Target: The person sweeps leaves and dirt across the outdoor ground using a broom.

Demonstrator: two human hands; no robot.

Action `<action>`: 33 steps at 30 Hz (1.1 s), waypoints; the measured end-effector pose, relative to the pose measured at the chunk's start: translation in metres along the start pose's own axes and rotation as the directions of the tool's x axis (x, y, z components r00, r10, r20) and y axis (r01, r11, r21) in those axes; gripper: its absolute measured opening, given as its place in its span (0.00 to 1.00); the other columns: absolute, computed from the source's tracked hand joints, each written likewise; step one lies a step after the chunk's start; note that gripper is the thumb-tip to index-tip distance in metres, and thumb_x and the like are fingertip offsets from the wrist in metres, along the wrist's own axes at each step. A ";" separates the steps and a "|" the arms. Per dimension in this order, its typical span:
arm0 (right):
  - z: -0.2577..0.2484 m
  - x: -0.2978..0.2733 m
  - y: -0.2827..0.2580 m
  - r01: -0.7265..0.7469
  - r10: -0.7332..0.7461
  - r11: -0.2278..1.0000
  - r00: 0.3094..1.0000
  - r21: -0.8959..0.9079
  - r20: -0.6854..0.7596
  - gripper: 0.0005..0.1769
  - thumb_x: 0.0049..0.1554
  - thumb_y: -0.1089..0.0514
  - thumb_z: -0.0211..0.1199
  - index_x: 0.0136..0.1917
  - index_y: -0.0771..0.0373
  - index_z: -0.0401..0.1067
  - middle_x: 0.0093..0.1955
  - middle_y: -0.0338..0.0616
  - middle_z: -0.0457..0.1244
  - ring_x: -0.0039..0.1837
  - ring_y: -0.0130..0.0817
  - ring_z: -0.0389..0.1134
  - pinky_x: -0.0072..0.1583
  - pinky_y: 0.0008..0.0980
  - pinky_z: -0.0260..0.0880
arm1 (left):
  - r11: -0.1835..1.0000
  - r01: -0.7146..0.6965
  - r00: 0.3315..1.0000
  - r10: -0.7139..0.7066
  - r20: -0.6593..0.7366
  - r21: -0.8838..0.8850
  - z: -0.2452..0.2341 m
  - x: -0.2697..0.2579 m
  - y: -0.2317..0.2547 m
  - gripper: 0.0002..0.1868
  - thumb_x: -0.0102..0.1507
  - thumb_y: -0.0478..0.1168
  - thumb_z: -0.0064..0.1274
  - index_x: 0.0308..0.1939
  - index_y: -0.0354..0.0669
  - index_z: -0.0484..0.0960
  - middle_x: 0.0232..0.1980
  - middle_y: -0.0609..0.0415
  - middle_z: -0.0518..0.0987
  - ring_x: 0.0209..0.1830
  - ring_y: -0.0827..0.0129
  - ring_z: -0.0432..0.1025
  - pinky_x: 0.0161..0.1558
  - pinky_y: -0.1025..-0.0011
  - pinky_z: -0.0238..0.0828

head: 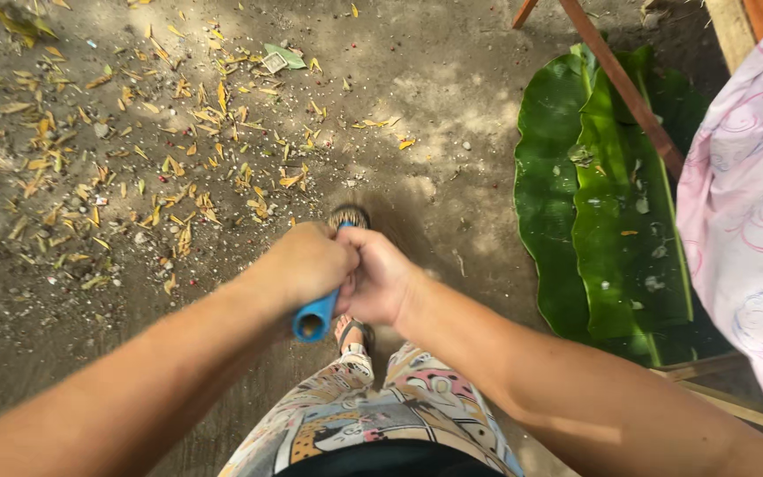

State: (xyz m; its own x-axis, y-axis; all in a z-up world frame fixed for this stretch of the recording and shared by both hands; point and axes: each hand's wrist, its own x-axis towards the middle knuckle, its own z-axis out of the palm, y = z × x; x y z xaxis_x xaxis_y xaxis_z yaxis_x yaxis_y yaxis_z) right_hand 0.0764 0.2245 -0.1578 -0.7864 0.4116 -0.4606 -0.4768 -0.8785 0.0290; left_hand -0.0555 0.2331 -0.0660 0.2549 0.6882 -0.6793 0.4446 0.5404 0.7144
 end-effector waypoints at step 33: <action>-0.026 -0.113 -0.203 -0.004 -0.041 0.980 0.975 -0.201 -0.220 0.14 0.54 0.49 0.56 0.46 0.61 0.70 0.42 0.46 0.67 0.44 0.42 0.70 0.47 0.45 0.72 | 0.959 0.177 0.952 -0.224 -0.209 -0.221 0.136 0.075 0.197 0.24 0.61 0.36 0.54 0.59 0.44 0.63 0.32 0.41 0.78 0.16 0.59 0.73 0.15 0.62 0.68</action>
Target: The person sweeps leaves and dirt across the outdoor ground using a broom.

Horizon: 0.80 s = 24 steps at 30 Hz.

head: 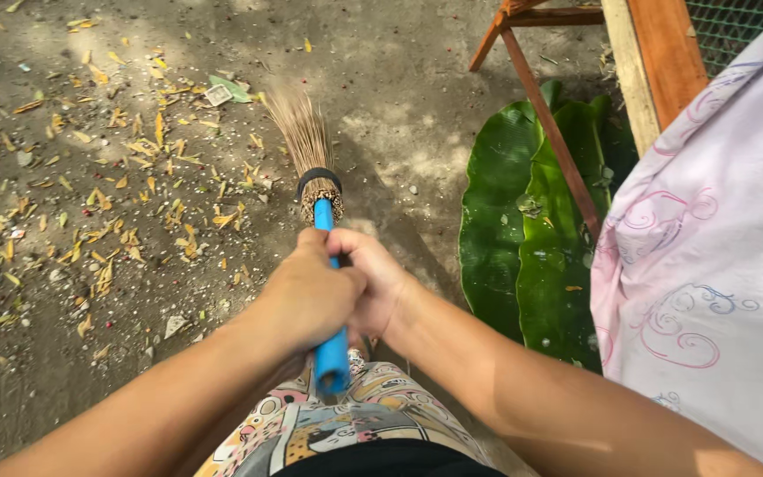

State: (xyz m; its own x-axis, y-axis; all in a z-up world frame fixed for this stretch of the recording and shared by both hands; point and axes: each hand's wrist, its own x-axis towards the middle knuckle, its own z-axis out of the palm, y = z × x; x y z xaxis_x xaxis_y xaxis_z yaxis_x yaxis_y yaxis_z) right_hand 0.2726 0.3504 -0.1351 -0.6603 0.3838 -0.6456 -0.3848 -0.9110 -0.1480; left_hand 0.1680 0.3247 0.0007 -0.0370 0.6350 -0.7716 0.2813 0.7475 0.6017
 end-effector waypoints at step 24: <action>0.025 0.063 -0.140 0.066 -0.075 0.997 0.924 -0.038 -0.374 0.13 0.50 0.49 0.48 0.37 0.57 0.68 0.32 0.41 0.65 0.34 0.36 0.66 0.39 0.39 0.66 | 0.991 -0.083 0.977 0.103 0.187 -0.108 -0.020 0.158 0.084 0.28 0.55 0.30 0.50 0.59 0.43 0.67 0.35 0.44 0.77 0.22 0.62 0.74 0.20 0.61 0.70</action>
State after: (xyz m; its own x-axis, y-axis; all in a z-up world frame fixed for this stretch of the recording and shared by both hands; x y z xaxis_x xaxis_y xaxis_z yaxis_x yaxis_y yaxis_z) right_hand 0.2694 0.5058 -0.1363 -0.3401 0.3669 -0.8659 -0.4024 -0.8890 -0.2187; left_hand 0.1669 0.4913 -0.0669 0.1719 0.6608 -0.7306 0.1782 0.7085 0.6828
